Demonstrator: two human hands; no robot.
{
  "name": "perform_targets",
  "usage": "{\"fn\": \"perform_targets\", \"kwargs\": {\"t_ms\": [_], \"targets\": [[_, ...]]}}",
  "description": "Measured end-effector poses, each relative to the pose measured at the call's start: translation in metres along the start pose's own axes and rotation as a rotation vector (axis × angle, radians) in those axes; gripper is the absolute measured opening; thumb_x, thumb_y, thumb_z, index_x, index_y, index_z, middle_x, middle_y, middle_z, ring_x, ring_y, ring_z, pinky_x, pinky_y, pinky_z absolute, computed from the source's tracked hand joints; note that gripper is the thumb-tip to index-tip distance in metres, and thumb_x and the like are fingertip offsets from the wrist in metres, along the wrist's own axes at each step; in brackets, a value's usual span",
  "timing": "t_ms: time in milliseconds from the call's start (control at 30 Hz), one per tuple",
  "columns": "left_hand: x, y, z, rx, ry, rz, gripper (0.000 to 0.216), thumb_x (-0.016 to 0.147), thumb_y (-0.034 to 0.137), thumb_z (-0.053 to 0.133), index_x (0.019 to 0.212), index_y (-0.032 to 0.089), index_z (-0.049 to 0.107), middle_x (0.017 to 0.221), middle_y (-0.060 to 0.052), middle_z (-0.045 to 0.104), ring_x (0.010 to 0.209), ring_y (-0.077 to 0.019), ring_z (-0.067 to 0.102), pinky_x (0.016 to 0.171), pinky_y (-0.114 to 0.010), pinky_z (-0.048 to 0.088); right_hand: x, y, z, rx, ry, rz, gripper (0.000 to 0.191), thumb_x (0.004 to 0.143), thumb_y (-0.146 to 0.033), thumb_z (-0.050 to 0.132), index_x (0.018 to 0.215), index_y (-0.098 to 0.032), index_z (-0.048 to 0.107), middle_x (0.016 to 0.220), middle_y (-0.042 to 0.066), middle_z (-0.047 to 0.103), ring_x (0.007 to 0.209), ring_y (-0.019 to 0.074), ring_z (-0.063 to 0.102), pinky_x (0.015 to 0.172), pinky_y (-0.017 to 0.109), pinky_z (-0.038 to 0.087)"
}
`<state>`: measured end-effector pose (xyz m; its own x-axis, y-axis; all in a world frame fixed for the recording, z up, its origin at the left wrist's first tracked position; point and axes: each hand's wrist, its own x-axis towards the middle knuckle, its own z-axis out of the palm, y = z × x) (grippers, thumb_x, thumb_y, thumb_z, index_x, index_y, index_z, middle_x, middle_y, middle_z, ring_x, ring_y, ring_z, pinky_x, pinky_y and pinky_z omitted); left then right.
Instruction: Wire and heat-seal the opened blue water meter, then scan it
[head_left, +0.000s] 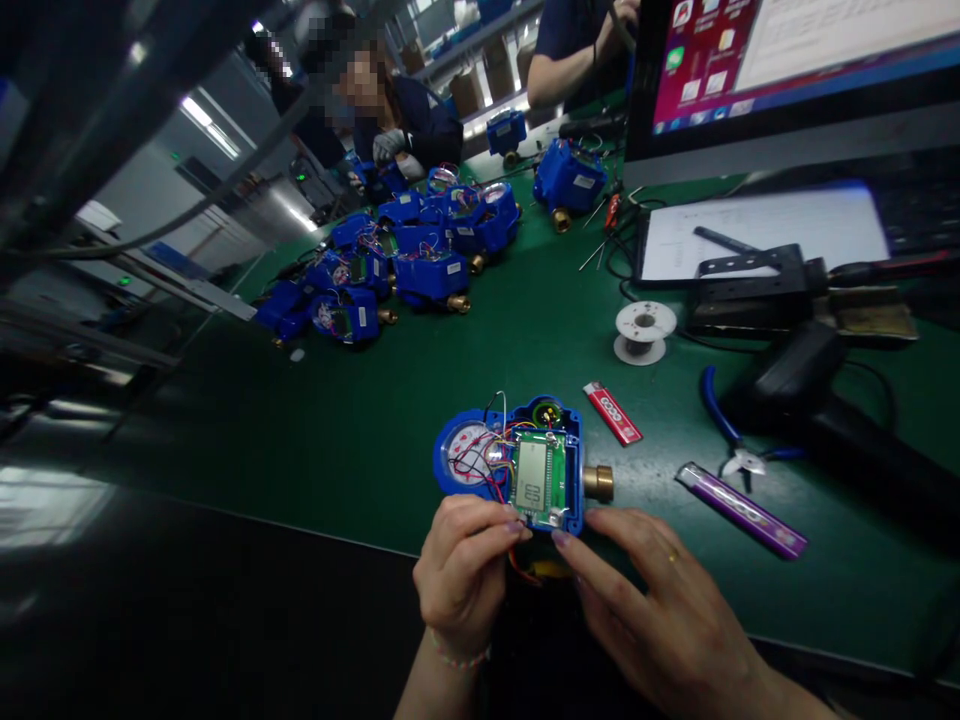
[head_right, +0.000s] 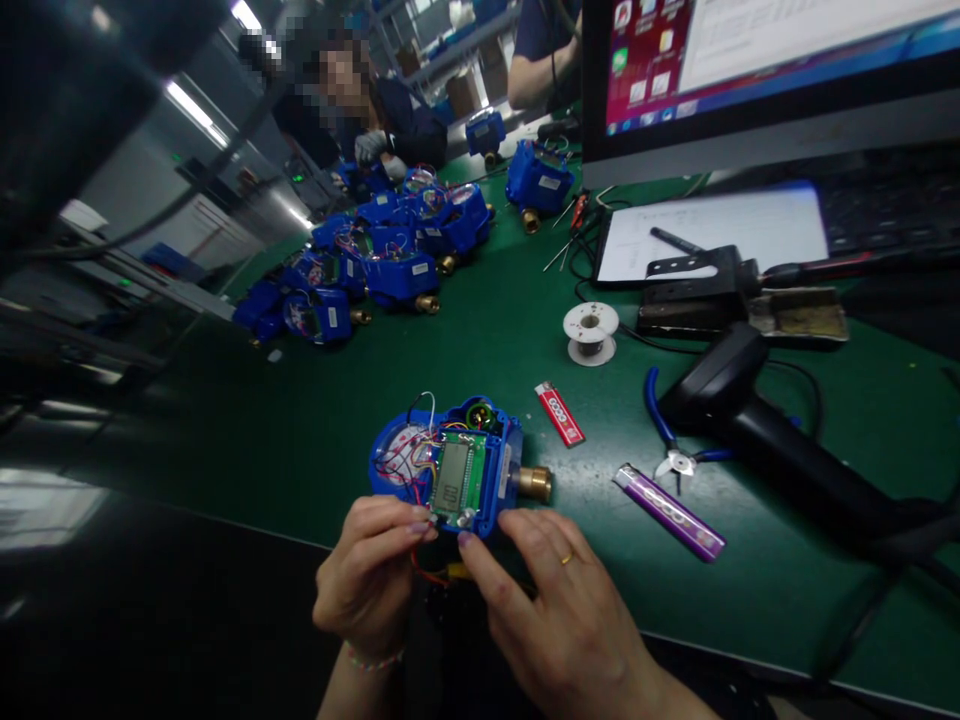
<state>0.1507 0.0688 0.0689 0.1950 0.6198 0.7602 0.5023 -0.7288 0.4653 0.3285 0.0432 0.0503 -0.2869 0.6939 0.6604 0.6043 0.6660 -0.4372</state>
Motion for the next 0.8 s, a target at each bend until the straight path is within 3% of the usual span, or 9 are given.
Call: {"fn": "perform_targets", "kwargs": {"t_ms": [167, 633, 800], "targets": [[0.0, 0.002, -0.001, 0.04, -0.025, 0.022, 0.023, 0.074, -0.004, 0.061, 0.092, 0.01, 0.061, 0.089, -0.006, 0.063, 0.082, -0.016, 0.059, 0.068, -0.031, 0.049, 0.001, 0.0, -0.001, 0.014, -0.007, 0.003, 0.035, 0.083, -0.006, 0.045, 0.114, -0.016, 0.055, 0.103, 0.012, 0.053, 0.098, 0.0214, 0.053, 0.08, 0.042, 0.054], [0.007, 0.001, 0.0, 0.012, -0.086, -0.031, 0.023, 0.073, -0.007, 0.057, 0.085, 0.012, 0.06, 0.083, -0.003, 0.062, 0.077, -0.0122, 0.058, 0.068, -0.027, 0.046, 0.003, -0.003, -0.004, 0.025, -0.017, -0.01, 0.034, 0.082, -0.006, 0.044, 0.112, -0.014, 0.058, 0.102, 0.012, 0.055, 0.097, 0.0213, 0.055, 0.079, 0.041, 0.054], [0.011, 0.002, -0.003, 0.02, -0.103, -0.012, 0.018, 0.076, -0.002, 0.056, 0.084, 0.014, 0.062, 0.078, -0.003, 0.064, 0.073, -0.0136, 0.059, 0.063, -0.027, 0.048, 0.003, 0.01, -0.034, -0.104, 0.073, -0.054, 0.032, 0.079, -0.006, 0.045, 0.106, -0.017, 0.059, 0.101, 0.009, 0.056, 0.096, 0.0187, 0.055, 0.082, 0.035, 0.052]]}}
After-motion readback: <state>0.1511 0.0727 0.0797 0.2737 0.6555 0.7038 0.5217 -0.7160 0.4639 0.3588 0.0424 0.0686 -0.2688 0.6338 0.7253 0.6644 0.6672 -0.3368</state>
